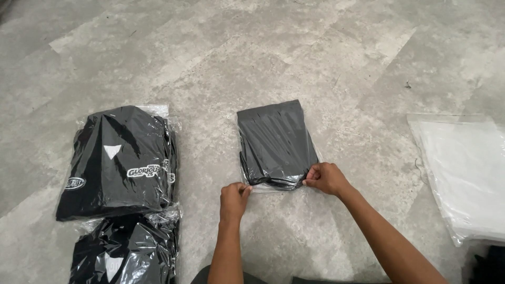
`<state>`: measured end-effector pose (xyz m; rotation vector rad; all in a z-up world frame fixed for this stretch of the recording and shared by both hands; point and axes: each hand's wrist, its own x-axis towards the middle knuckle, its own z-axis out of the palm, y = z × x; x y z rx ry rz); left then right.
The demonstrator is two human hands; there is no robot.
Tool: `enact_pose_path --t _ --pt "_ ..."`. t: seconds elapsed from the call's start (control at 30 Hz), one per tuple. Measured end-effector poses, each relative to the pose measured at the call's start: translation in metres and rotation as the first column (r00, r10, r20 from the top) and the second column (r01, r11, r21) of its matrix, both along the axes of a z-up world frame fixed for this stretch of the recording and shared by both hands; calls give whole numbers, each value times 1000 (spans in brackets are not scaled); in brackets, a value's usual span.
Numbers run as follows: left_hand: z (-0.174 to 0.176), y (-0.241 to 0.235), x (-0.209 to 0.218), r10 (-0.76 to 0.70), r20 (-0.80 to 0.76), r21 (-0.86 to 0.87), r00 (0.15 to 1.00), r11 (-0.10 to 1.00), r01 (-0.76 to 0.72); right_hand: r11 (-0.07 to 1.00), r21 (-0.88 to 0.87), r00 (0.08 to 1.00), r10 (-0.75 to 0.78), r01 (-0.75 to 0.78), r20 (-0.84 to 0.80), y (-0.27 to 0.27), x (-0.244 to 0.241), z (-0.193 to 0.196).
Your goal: The person sits on the floor and folds black polo shirts. They place each folded shirt into a clear plastic bag, smooth the plastic to remove air, and seal the bag. The packaged shirts are then stacked on the floor.
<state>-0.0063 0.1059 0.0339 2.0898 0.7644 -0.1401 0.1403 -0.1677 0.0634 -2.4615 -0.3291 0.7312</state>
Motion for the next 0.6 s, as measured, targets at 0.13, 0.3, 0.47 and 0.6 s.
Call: enact_pose_path --t 0.13,0.3,0.47,0.6 --pt "-16 -4 -3 55 -1 95 998 994 -55 1000 -12 1000 12 -12 12 0 -2 0" --pt "-16 -5 4 167 28 91 986 981 -169 1000 -4 1000 -2 2 -12 -1 2 -4" --pt "11 -4 5 213 -23 68 977 975 -211 999 15 999 36 -37 15 -3 9 -5" --pt "9 1 5 221 -64 35 973 975 -219 998 -46 995 46 -41 93 -22 24 -23"
